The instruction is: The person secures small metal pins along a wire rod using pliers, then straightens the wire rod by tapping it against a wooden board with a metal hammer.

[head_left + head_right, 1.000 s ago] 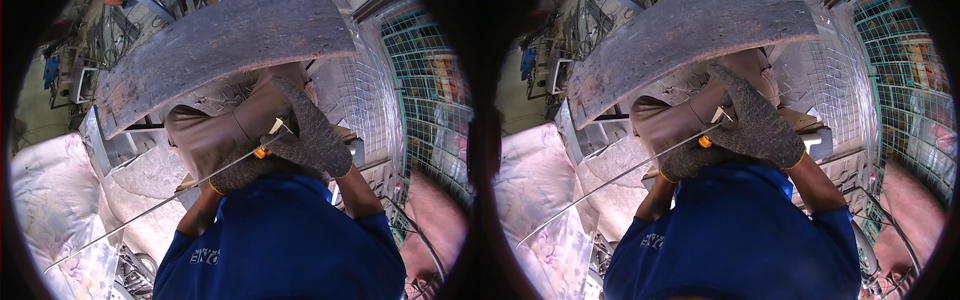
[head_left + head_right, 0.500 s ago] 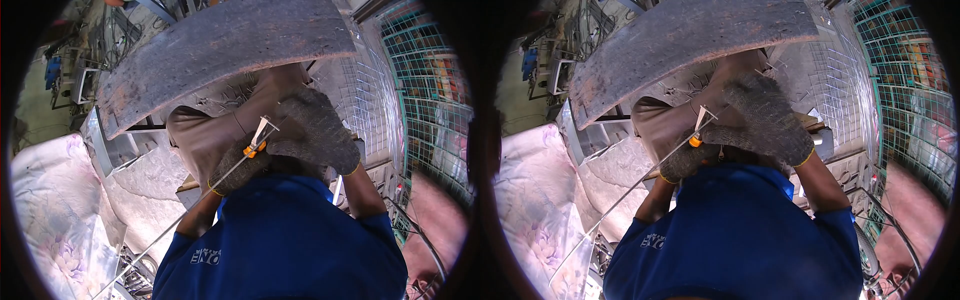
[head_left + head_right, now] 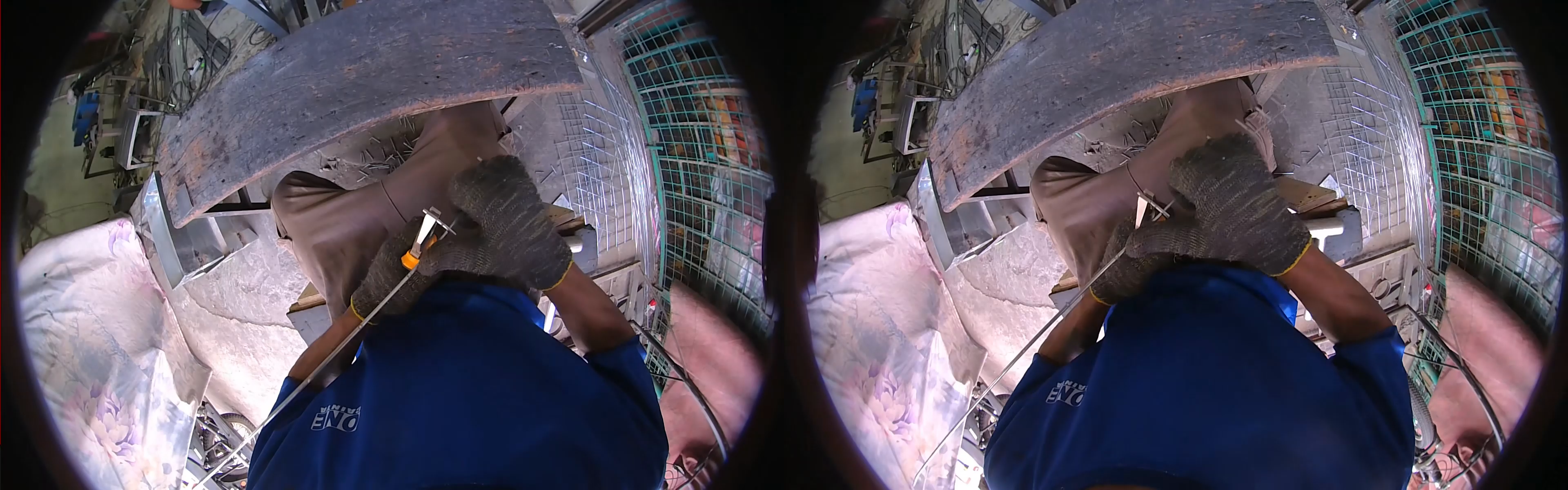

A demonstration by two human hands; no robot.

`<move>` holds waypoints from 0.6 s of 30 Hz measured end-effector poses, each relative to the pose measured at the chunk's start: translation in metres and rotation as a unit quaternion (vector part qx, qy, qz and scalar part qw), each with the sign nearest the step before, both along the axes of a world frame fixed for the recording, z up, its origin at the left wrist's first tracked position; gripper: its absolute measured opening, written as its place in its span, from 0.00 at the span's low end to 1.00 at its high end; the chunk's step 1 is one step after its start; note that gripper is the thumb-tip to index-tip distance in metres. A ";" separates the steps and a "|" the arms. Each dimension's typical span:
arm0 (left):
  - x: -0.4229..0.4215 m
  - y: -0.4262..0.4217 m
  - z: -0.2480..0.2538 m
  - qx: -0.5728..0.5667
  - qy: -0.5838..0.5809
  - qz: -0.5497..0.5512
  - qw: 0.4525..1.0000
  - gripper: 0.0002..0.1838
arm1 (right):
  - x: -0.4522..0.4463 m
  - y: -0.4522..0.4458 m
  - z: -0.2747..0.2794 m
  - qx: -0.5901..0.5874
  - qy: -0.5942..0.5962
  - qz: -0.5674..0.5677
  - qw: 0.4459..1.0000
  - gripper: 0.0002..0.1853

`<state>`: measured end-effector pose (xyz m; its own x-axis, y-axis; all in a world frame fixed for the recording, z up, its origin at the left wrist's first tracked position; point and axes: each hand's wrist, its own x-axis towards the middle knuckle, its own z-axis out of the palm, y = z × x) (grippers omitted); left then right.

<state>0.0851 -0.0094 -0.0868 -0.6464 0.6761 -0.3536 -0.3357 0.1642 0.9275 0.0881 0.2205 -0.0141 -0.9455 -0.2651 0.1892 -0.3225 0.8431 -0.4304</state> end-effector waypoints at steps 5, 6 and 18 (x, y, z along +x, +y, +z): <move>-0.003 0.003 -0.001 -0.156 0.301 -0.133 0.931 0.16 | -0.003 -0.006 -0.011 -0.033 0.062 0.000 0.997 0.29; -0.003 0.006 0.004 -0.157 0.301 -0.132 0.931 0.16 | -0.004 -0.008 -0.016 -0.002 0.188 -0.002 0.982 0.29; -0.011 0.012 0.021 -0.083 0.296 -0.046 0.951 0.19 | -0.010 0.000 0.015 -0.033 -0.049 -0.028 0.998 0.28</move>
